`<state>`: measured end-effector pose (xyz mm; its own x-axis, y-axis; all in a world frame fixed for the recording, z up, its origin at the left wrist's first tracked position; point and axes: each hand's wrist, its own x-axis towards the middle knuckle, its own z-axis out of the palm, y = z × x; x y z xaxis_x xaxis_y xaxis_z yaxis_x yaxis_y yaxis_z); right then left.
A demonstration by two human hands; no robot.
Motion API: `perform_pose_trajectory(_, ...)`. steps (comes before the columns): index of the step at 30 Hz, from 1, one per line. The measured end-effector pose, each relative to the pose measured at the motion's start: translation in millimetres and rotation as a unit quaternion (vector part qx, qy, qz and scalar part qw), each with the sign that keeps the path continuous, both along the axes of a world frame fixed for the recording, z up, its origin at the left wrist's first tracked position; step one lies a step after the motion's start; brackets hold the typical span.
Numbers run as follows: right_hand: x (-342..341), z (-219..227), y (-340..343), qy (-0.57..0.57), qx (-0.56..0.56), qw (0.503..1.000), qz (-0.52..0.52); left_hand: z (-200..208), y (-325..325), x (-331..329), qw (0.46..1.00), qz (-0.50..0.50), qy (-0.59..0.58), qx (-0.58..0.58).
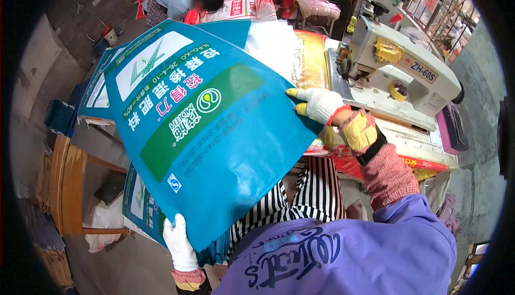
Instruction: Processing and sewing large green agricultural bags using an industrial sewing machine.
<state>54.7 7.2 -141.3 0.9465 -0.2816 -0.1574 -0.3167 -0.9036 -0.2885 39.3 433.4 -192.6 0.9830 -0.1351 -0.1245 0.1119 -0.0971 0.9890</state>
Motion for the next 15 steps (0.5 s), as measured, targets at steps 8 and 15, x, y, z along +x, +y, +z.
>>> perform_pose_trajectory(8, -45.3, -32.2, 15.5, 0.018, 0.256, 0.939, -0.230, -15.0, 10.7, 30.6, 0.998, 0.031, -0.037, 0.032)
perform_pose_trajectory(15, 14.8, -45.6, 54.2, -0.087, -0.074, 0.993, 0.017, 32.0, 32.9, 37.6, 0.945, 0.138, -0.234, 0.180)
